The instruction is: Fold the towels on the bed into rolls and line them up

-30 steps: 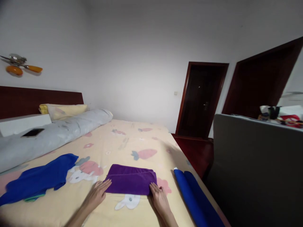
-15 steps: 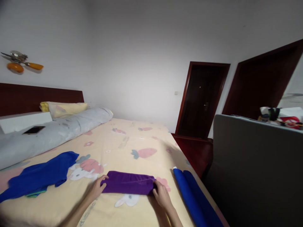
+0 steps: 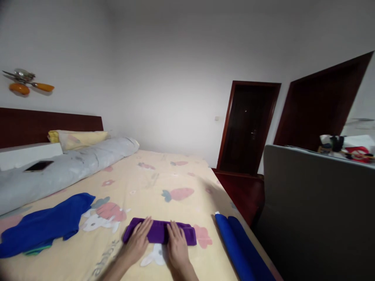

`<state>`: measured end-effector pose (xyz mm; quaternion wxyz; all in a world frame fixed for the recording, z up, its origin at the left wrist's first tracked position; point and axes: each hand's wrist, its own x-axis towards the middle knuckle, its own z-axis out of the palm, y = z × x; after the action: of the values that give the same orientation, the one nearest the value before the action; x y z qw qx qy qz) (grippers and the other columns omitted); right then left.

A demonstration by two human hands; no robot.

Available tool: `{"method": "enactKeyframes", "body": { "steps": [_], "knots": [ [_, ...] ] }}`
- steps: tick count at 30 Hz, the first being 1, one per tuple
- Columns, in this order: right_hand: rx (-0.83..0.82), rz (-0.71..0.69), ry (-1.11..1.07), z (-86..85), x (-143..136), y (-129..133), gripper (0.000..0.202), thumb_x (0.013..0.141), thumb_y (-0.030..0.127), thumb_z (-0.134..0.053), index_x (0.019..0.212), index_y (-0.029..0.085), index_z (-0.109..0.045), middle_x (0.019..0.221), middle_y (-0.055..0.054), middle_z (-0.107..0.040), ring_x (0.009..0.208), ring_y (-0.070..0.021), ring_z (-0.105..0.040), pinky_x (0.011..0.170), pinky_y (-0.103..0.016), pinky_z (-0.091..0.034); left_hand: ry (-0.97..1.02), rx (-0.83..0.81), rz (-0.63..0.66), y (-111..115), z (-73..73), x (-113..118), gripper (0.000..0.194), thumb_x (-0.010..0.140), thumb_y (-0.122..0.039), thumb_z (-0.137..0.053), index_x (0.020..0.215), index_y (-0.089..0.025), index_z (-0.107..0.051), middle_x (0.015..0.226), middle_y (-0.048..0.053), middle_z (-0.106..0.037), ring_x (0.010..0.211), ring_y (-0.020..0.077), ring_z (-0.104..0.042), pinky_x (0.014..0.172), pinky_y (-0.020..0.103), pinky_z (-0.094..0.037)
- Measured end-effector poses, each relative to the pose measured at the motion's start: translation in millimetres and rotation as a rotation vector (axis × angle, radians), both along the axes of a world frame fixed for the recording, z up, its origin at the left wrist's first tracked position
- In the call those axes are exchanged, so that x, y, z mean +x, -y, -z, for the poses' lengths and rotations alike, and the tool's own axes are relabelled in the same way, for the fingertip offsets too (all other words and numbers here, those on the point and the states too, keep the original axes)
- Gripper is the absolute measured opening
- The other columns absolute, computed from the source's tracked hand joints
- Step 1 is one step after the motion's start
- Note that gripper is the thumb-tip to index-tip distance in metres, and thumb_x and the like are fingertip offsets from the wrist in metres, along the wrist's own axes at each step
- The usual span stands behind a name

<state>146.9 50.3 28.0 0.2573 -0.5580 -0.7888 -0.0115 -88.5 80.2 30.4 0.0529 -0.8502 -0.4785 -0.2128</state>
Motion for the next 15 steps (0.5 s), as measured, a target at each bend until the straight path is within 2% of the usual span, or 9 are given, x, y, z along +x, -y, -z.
{"method": "enactKeyframes", "body": {
  "steps": [3, 6, 8, 11, 15],
  "knots": [
    [-0.08, -0.133, -0.001, 3.6, -31.2, 1.0, 0.062, 0.089, 0.024, -0.038, 0.15, 0.02, -0.028, 0.155, -0.008, -0.028, 0.143, -0.0254, -0.027, 0.115, -0.049, -0.026, -0.093, -0.079, 0.08, 10.1, 5.7, 34.7, 0.087, 0.074, -0.01, -0.041, 0.154, -0.023, -0.011, 0.159, 0.002, -0.017, 0.146, 0.021, -0.02, 0.118, 0.046, -0.022],
    [-0.133, -0.133, 0.019, 5.1, -34.7, 0.2, 0.062, 0.089, 0.024, -0.039, 0.15, 0.022, -0.028, 0.155, -0.006, -0.027, 0.144, -0.0257, -0.026, 0.116, -0.051, -0.025, -0.112, -0.16, 0.072, 12.2, 11.1, 38.2, 0.081, 0.08, -0.016, -0.042, 0.154, -0.024, -0.011, 0.158, 0.004, -0.019, 0.146, 0.0232, -0.022, 0.117, 0.049, -0.024],
    [-0.135, -0.109, 0.024, 5.4, -22.2, 0.3, 0.06, 0.09, 0.025, -0.038, 0.15, 0.024, -0.029, 0.155, -0.005, -0.027, 0.143, -0.0254, -0.026, 0.116, -0.051, -0.025, -0.099, -0.154, 0.05, 10.5, 13.4, 22.3, 0.075, 0.085, -0.02, -0.042, 0.154, -0.028, -0.014, 0.158, 0.003, -0.021, 0.145, 0.0237, -0.024, 0.116, 0.049, -0.025],
    [-0.133, -0.061, 0.029, 6.2, 8.3, 3.7, 0.059, 0.091, 0.028, -0.037, 0.149, 0.023, -0.03, 0.154, -0.006, -0.029, 0.143, -0.0254, -0.028, 0.116, -0.051, -0.025, -0.082, -0.108, 0.009, 6.4, 13.8, -14.3, 0.069, 0.089, -0.022, -0.042, 0.153, -0.033, -0.018, 0.158, 0.001, -0.024, 0.144, 0.0231, -0.028, 0.116, 0.048, -0.026],
    [-0.131, 0.019, 0.043, 11.4, 53.2, 10.4, 0.058, 0.09, 0.028, -0.038, 0.147, 0.019, -0.036, 0.153, -0.008, -0.033, 0.142, -0.0262, -0.03, 0.115, -0.051, -0.025, -0.063, -0.085, 0.02, 1.6, 12.0, -59.1, 0.065, 0.089, -0.023, -0.043, 0.151, -0.032, -0.025, 0.154, 0.004, -0.033, 0.14, 0.0219, -0.035, 0.115, 0.046, -0.027]
  ]
}}
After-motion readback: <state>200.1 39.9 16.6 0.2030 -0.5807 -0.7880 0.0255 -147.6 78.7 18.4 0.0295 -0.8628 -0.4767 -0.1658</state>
